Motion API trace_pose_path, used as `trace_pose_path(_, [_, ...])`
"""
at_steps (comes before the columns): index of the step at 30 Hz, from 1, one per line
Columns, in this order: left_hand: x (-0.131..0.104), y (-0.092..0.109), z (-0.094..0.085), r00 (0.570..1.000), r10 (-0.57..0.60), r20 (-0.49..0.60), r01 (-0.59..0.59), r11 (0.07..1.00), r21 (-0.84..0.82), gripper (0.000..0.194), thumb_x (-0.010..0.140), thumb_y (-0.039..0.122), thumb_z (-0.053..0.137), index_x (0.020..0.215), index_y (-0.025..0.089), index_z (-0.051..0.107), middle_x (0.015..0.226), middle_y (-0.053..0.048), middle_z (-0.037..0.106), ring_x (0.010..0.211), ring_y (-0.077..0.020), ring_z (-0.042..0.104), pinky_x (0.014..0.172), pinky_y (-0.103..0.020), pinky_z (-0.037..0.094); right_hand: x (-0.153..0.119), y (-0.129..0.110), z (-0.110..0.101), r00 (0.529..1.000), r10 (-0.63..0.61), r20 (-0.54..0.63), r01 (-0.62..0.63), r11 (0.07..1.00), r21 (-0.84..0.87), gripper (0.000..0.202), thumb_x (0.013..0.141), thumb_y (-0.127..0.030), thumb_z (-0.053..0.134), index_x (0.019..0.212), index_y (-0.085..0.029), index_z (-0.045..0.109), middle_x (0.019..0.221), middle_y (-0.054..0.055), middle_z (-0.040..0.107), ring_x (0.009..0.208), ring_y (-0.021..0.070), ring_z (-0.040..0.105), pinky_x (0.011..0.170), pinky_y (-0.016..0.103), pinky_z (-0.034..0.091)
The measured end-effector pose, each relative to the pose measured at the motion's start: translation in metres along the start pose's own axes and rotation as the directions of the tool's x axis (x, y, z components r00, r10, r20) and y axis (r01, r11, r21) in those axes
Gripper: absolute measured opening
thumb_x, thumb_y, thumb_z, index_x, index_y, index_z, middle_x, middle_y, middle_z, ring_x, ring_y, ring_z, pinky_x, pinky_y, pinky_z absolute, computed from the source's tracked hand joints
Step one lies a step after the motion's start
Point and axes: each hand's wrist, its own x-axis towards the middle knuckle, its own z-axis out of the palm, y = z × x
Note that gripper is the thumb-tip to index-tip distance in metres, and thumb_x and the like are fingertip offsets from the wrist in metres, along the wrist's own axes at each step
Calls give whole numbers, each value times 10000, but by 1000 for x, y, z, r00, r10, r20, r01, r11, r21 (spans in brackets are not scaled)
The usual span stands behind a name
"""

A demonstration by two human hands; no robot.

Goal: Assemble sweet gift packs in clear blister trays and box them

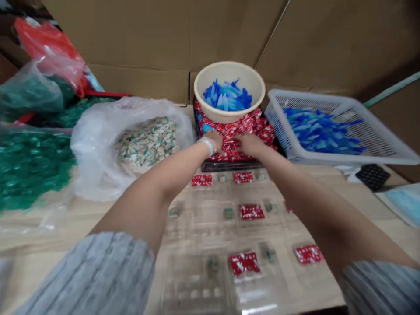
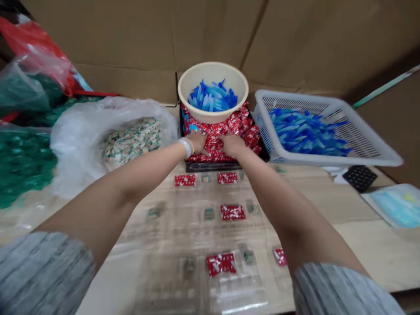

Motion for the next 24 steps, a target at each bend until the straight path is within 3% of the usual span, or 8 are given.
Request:
trace_pose_path(3, [5,-12,6,998,5,-63,-7,999,-36,114,644,160,664,701,72,620,893,-178,611,1025,-355,511,883,-438,364,-7,9,4,978,-83,-193,97,993,62,219,766,-238,553,951,-181,654,924,99,634,859,219,573,779,331,408])
trace_pose_path(7, [8,-28,-11,996,48,-77,-72,937,-342,149,743,211,559,652,101,604,698,-83,621,767,-221,596,763,-330,431,-4,24,-5,939,-59,-338,197,899,391,214,790,-295,482,734,-162,640,721,29,597,697,159,534,702,272,403])
trace_pose_path(10, [8,-32,-26,1000,-2,17,14,654,-756,61,687,122,580,735,104,613,686,-42,627,668,-135,576,692,-259,437,4,24,-14,939,48,-339,183,767,615,252,777,-326,466,620,-156,566,565,-15,502,568,129,459,623,261,386])
trace_pose_path(12, [6,-34,-35,995,-55,80,96,480,-872,151,646,73,602,794,102,608,712,-41,633,651,-111,565,663,-236,431,7,20,-19,939,75,-334,177,730,660,236,765,-313,471,606,-158,550,570,-11,499,579,133,458,640,276,388])
trace_pose_path(17, [-2,-30,-53,997,-47,55,66,292,-954,210,681,24,542,866,114,582,786,-47,645,660,-91,564,656,-218,433,-4,2,-29,847,112,-519,269,751,602,140,695,-279,572,619,-164,597,937,74,584,947,222,484,867,372,357])
trace_pose_path(20, [-9,-16,-53,998,-57,-17,-7,169,-986,219,683,-3,495,859,107,565,773,-43,641,644,-92,564,667,-230,439,-18,-20,-33,929,161,-334,259,364,895,157,713,-333,566,697,-178,586,913,47,604,924,201,520,830,374,404])
trace_pose_path(22, [-23,-6,-45,988,-88,-123,-114,99,-989,225,676,12,505,872,112,553,771,-30,636,664,-100,569,696,-244,443,-31,-39,-30,993,85,-84,83,13,996,145,705,-330,585,717,-189,555,784,10,617,789,165,563,753,350,448])
trace_pose_path(24, [-50,-2,-32,964,-130,-230,-214,123,-969,207,669,60,544,868,119,551,757,-13,625,682,-109,566,708,-250,440,-51,-60,-23,999,13,44,-41,-182,982,158,666,-305,639,694,-188,537,689,-10,609,658,130,561,683,311,465])
